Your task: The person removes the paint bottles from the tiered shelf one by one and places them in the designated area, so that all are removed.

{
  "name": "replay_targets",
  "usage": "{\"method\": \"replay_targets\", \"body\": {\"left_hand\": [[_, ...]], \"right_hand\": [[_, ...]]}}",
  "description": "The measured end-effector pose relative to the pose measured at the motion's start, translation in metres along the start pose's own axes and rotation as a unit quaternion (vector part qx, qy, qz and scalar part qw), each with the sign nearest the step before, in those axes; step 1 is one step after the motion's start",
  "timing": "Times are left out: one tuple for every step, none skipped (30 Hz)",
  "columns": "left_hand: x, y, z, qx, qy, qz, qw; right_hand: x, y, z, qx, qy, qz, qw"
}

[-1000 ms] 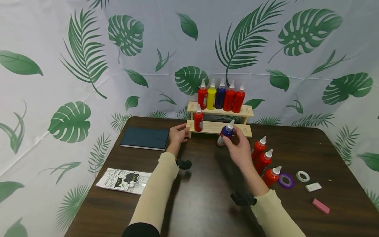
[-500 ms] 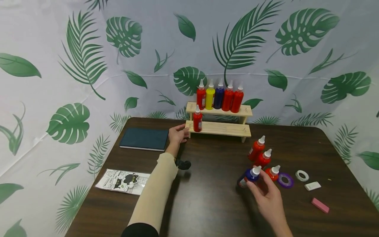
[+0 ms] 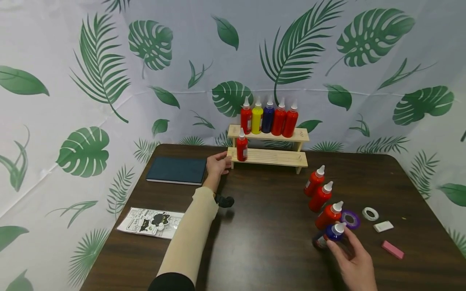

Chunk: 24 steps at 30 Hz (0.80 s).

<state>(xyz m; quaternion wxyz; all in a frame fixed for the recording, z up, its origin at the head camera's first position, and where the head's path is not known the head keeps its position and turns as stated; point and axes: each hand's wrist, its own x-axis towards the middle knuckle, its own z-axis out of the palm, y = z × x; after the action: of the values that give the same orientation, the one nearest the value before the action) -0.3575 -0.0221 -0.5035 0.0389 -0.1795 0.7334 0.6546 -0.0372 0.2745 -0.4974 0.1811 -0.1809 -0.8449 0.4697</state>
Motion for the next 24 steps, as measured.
{"method": "replay_targets", "body": {"left_hand": [[0.0000, 0.0000, 0.0001, 0.000, 0.000, -0.001, 1.0000], [0.0002, 0.0000, 0.0002, 0.000, 0.000, -0.001, 1.0000], [0.0003, 0.0000, 0.0003, 0.001, 0.000, -0.002, 1.0000], [0.0003, 0.0002, 0.0004, 0.001, -0.001, -0.002, 1.0000], [0.0004, 0.0004, 0.0004, 0.001, -0.002, -0.002, 1.0000], [0.0006, 0.0007, 0.0005, 0.001, -0.003, -0.002, 1.0000], [0.0007, 0.0011, 0.0004, 0.000, -0.003, -0.001, 1.0000], [0.0008, 0.0015, 0.0003, -0.001, -0.003, -0.002, 1.0000], [0.0011, 0.0020, 0.0003, -0.001, -0.004, -0.002, 1.0000], [0.0014, 0.0024, 0.0002, -0.002, -0.005, -0.003, 1.0000], [0.0017, 0.0029, 0.0002, -0.002, -0.005, -0.005, 1.0000], [0.0020, 0.0033, 0.0000, -0.002, -0.005, -0.007, 1.0000], [0.0025, 0.0036, 0.0000, -0.002, -0.006, -0.011, 0.9999], [0.0030, 0.0036, 0.0000, -0.001, -0.006, -0.014, 0.9999], [0.0036, 0.0037, 0.0000, -0.001, -0.006, -0.017, 0.9998], [0.0041, 0.0036, 0.0001, -0.001, -0.007, -0.020, 0.9998], [0.0046, 0.0036, 0.0001, -0.001, -0.007, -0.022, 0.9997], [0.0050, 0.0034, 0.0001, -0.001, -0.008, -0.023, 0.9997], [0.0057, 0.0030, 0.0001, 0.000, -0.008, -0.025, 0.9997], [0.0060, 0.0027, -0.0001, 0.001, -0.008, -0.025, 0.9997], [0.0064, 0.0024, -0.0002, 0.001, -0.008, -0.026, 0.9996], [0.0067, 0.0021, -0.0003, 0.002, -0.009, -0.026, 0.9996], [0.0069, 0.0018, -0.0005, 0.003, -0.010, -0.027, 0.9996], [0.0071, 0.0015, -0.0006, 0.004, -0.010, -0.027, 0.9996]], "right_hand": [[0.0010, 0.0011, -0.0011, -0.002, -0.001, 0.005, 1.000], [0.0017, 0.0022, -0.0022, -0.003, -0.003, 0.012, 1.000], [0.0025, 0.0034, -0.0030, -0.005, -0.005, 0.017, 1.000], [0.0034, 0.0043, -0.0038, -0.005, -0.007, 0.021, 1.000], [0.0043, 0.0053, -0.0045, -0.004, -0.006, 0.024, 1.000], [0.0052, 0.0059, -0.0052, -0.003, -0.003, 0.025, 1.000], [0.0057, 0.0064, -0.0058, -0.004, -0.001, 0.026, 1.000], [0.0062, 0.0069, -0.0062, -0.007, 0.001, 0.028, 1.000], [0.0067, 0.0070, -0.0066, -0.011, 0.004, 0.029, 1.000], [0.0068, 0.0066, -0.0068, -0.012, 0.006, 0.032, 0.999], [0.0067, 0.0065, -0.0071, -0.014, 0.006, 0.037, 0.999], [0.0066, 0.0060, -0.0073, -0.017, 0.006, 0.043, 0.999], [0.0063, 0.0054, -0.0073, -0.020, 0.004, 0.048, 0.999], [0.0062, 0.0052, -0.0072, -0.022, 0.002, 0.055, 0.998], [0.0059, 0.0048, -0.0073, -0.020, 0.000, 0.057, 0.998], [0.0055, 0.0044, -0.0070, -0.016, -0.001, 0.057, 0.998], [0.0053, 0.0045, -0.0069, -0.015, -0.003, 0.059, 0.998], [0.0049, 0.0045, -0.0068, -0.011, -0.004, 0.056, 0.998], [0.0045, 0.0047, -0.0066, -0.008, -0.006, 0.053, 0.999], [0.0042, 0.0050, -0.0067, -0.004, -0.008, 0.050, 0.999], [0.0036, 0.0046, -0.0068, 0.000, -0.010, 0.047, 0.999], [0.0032, 0.0046, -0.0069, 0.003, -0.013, 0.046, 0.999], [0.0029, 0.0041, -0.0073, 0.003, -0.015, 0.045, 0.999], [0.0025, 0.0030, -0.0076, 0.004, -0.015, 0.043, 0.999]]}}
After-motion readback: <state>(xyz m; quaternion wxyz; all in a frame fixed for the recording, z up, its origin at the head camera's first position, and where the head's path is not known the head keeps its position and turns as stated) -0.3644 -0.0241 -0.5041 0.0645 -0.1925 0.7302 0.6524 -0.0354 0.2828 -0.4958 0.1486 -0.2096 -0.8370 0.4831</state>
